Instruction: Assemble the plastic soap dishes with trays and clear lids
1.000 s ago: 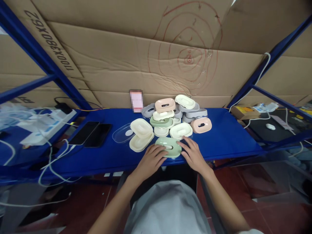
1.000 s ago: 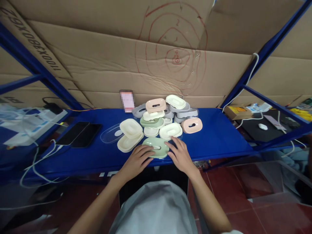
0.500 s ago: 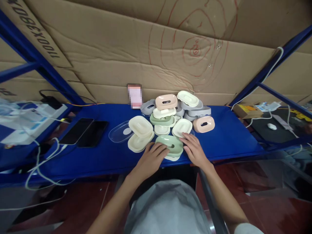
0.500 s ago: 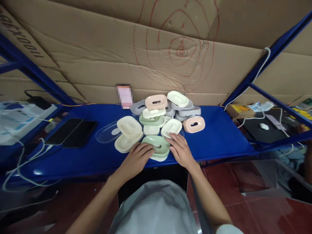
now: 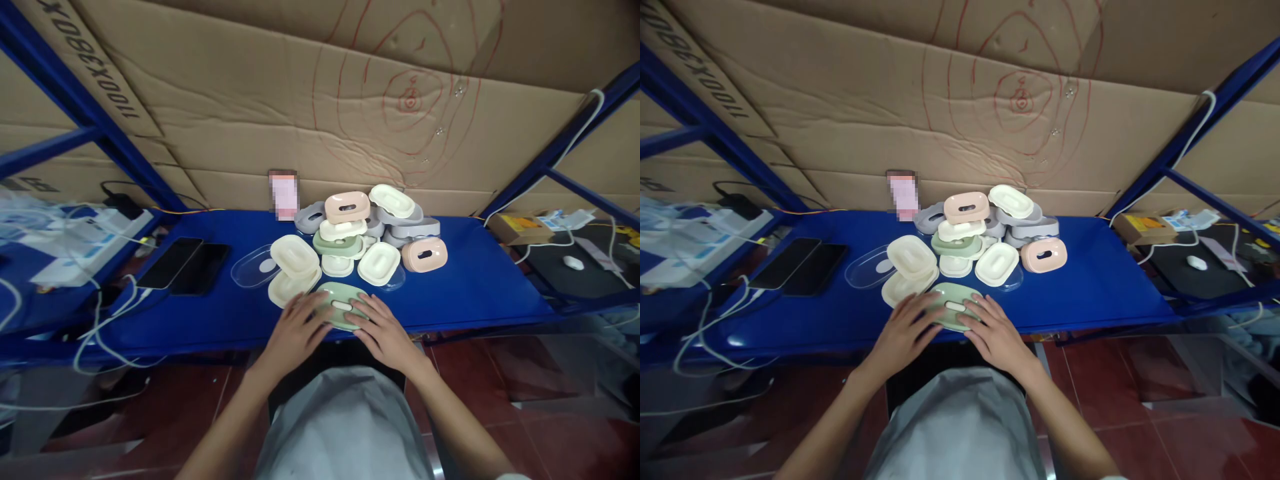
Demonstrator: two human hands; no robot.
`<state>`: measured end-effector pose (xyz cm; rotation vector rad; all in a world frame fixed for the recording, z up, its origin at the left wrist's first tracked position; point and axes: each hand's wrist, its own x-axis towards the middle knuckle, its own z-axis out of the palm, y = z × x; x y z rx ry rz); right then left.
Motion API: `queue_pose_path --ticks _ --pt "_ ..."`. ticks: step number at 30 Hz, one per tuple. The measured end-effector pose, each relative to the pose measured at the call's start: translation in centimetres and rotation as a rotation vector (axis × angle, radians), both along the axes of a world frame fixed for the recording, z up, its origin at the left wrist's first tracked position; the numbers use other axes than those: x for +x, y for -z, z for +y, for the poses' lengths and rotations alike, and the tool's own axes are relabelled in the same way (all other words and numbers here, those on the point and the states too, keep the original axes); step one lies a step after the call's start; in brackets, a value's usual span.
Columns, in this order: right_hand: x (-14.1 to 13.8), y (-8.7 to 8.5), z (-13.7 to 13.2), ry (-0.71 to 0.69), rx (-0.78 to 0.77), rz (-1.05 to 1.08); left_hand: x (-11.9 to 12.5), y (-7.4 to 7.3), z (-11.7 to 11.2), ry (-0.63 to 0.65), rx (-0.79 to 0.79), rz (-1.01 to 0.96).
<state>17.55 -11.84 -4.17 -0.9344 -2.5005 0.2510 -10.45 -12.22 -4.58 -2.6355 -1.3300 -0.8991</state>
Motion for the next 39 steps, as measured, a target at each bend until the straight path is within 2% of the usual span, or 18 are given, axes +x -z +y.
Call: queue_pose_path --ticks 3,5,10,13,16,21,24,27,30,32,35,39 --pt "0.2 -0.4 0.5 0.080 0.003 -0.032 -2.3 0.6 0.1 -0.314 0.063 -0.072" --pt "0.1 -0.3 0.8 0.132 -0.002 -0.014 -3.7 1.0 -0.1 -0.380 0.046 -0.112" --pt "-0.1 -0.1 0.9 0.124 -0.096 0.043 -6.1 1.9 -1.4 -0.313 -0.049 -0.192" --pt "0.4 -0.4 0.8 0.134 -0.097 0.040 -6.3 1.5 -2.0 -0.332 -0.044 -0.142" --pt "1.6 -0.6 1.4 0.172 -0.038 0.054 -4.8 0.4 -2.5 -0.359 0.010 -0.152" --pt "4.2 0.0 3.8 0.351 0.104 -0.016 0.0 -0.7 -2.6 -0.069 -0.083 -0.067" --pt "4.8 0.2 4.5 0.351 0.145 -0.040 1.3 -0.3 -2.0 -0.040 -0.081 -0.085" --pt "4.9 0.0 3.5 0.289 0.193 0.006 0.9 0.3 -1.6 -0.069 -0.089 -0.193" --pt "5.3 -0.6 1.0 0.216 0.251 0.077 0.3 0.6 -1.7 -0.070 -0.112 -0.243" --pt "6.0 -1.1 -1.1 0.226 0.296 0.092 0.2 0.6 -1.8 -0.071 -0.118 -0.249" --pt "8.1 -1.1 -3.1 0.347 0.310 0.040 0.4 0.6 -1.8 -0.083 -0.105 -0.238" --pt "12.2 0.3 -2.7 0.566 0.294 -0.062 0.7 0.7 -1.8 -0.092 -0.075 -0.207"
